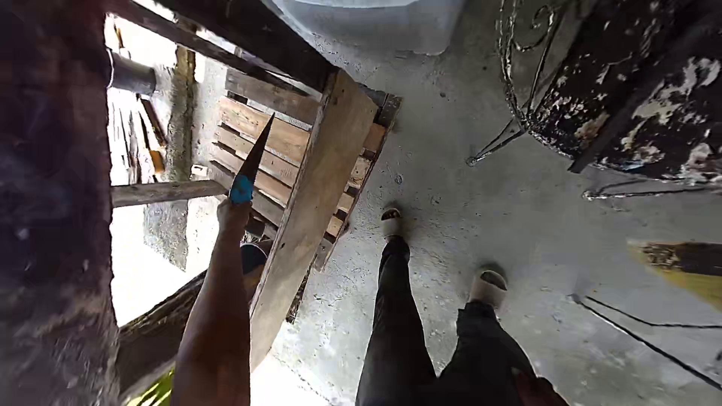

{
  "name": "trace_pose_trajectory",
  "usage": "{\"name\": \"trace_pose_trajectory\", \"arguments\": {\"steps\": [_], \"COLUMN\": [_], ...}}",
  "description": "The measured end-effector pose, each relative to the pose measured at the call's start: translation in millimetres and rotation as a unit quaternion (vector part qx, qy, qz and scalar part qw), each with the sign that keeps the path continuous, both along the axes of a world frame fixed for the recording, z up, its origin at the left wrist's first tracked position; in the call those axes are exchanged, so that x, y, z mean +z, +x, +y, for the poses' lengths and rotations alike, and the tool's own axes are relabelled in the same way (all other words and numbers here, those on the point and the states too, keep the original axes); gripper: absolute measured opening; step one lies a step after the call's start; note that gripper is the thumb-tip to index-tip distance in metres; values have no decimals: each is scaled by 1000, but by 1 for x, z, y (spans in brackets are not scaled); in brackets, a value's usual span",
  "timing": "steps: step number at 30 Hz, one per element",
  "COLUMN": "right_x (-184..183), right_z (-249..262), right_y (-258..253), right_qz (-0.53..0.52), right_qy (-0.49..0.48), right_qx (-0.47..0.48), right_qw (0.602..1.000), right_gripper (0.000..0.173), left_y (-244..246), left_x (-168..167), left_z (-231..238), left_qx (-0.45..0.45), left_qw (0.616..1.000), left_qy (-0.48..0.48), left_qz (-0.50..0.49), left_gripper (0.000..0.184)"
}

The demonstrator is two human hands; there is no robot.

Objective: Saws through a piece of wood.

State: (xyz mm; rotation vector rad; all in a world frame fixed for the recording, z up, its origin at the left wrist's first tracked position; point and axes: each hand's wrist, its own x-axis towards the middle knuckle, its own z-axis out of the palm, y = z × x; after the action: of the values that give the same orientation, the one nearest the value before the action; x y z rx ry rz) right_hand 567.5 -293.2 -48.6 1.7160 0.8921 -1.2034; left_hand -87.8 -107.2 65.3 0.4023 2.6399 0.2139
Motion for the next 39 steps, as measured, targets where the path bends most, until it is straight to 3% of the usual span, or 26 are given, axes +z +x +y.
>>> {"name": "trace_pose_trajectory", "arguments": {"steps": [1,3,8,10,12,14,17,20,22,26,29,31,33,36,39], "right_x": [6,10,41,67,110,160,217,255,264,273,260,251,240,233,224], "right_z": [15,23,43,54,67,73,64,33,11,-20,-32,-43,-60,-91,-105], "right_y": [16,51,84,70,40,3,-48,-74,-78,-89,-103,-117,-121,-128,-122], "right_qz": [28,71,149,212,306,415,514,506,441,316,232,153,131,137,117], "right_qy": [-24,23,85,144,244,347,403,365,347,323,364,371,364,344,279], "right_qx": [-14,8,149,173,193,222,299,375,423,421,335,299,300,341,322], "right_qw": [999,997,974,951,900,811,696,686,712,786,838,866,872,864,897], "right_gripper": [72,66,63,60,58,61,75,83,91,82,53,39,39,41,39], "left_y": [19,62,144,190,257,331,423,477,491,483,433,370,299,186,94], "left_x": [16,43,84,93,97,100,106,115,120,122,114,111,98,72,56], "left_z": [-7,-15,-59,-91,-125,-160,-202,-232,-246,-271,-294,-321,-353,-394,-405], "left_qx": [47,115,156,142,147,179,251,288,272,124,-5,-42,-32,-25,-75], "left_qw": [997,980,937,935,916,885,814,763,762,775,804,870,930,963,980], "left_qy": [56,163,313,326,368,412,472,468,431,378,356,329,316,267,171], "left_qz": [-4,-14,2,-18,-65,-125,-226,-342,-400,-492,-476,-365,-184,16,63], "left_gripper": [39,40,39,41,39,36,35,44,46,35,44,53,52,59,79]}}
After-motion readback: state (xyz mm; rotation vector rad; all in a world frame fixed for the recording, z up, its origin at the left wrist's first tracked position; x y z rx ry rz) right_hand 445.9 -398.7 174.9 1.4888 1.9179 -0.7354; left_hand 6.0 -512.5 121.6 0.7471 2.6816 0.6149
